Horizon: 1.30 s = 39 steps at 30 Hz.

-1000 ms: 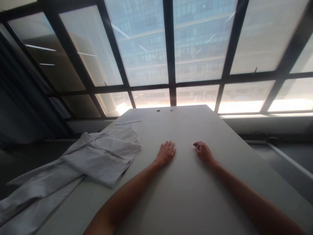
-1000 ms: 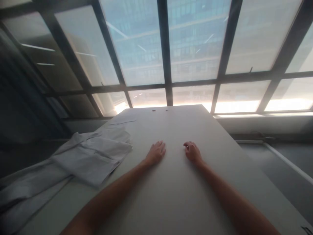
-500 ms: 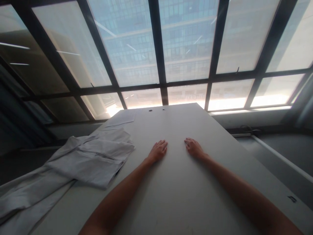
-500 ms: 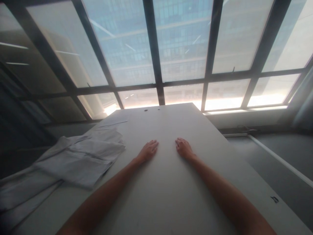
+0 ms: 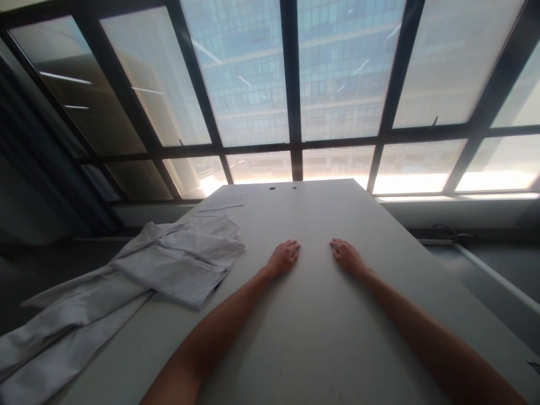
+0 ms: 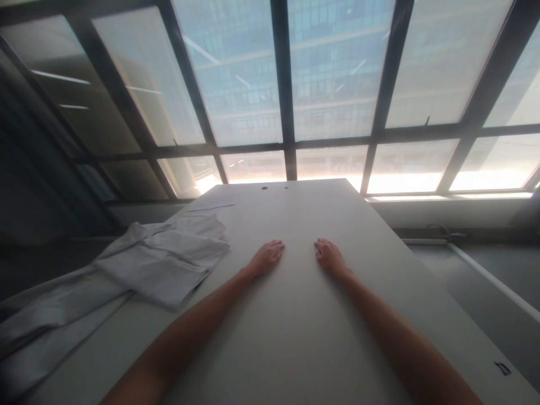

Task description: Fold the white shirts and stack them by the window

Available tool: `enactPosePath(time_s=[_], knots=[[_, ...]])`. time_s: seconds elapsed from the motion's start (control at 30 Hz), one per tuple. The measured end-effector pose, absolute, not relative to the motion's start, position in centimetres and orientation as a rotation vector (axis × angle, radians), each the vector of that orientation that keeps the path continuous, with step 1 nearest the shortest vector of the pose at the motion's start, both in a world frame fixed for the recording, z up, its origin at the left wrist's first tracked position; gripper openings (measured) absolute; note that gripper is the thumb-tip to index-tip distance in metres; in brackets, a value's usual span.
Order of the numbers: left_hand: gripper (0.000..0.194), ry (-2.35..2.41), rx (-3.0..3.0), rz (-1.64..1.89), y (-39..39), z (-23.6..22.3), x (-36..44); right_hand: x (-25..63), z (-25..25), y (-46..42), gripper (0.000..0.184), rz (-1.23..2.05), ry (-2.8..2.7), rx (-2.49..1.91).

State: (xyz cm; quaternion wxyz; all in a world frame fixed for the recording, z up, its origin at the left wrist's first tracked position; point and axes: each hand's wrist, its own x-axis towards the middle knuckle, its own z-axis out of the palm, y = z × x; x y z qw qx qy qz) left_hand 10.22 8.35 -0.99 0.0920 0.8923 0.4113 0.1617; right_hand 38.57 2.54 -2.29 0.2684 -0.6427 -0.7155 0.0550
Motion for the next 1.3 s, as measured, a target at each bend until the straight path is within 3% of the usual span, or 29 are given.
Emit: enactPosePath(time_s=[0.23,0.53,0.77,0.9,1.1,1.3], knots=[[0.035,1.152,2.522,0.646,6.8,-0.8,8.5,38.7,-2.4,2.5,0.04,0.175,-1.914,-1.702],[0.033,1.136,2.637,0.6,0.0,0.6,2.1,39.6,-3.9,2.9,0.043,0.102,-1.999,-1.632],[0.043,1.974,2.614,0.754,0.7,3.3,-3.8,40.6,-5.2,3.5,0.044,0.026,-2.073,-1.607],[0.054,2.334,2.378,0.64,1.8,3.5,-6.2,41.1,-6.0,4.1,0.042,0.017,-2.068,-1.59],[0.022,2.207,2.306,0.476,3.3,3.0,-7.5,41.1,-6.1,4.2,0.037,0.064,-2.019,-1.58],[0.023,2.097,2.322,0.546,4.5,2.8,-8.2,40.7,-5.4,3.9,0.039,0.043,-2.039,-1.608]])
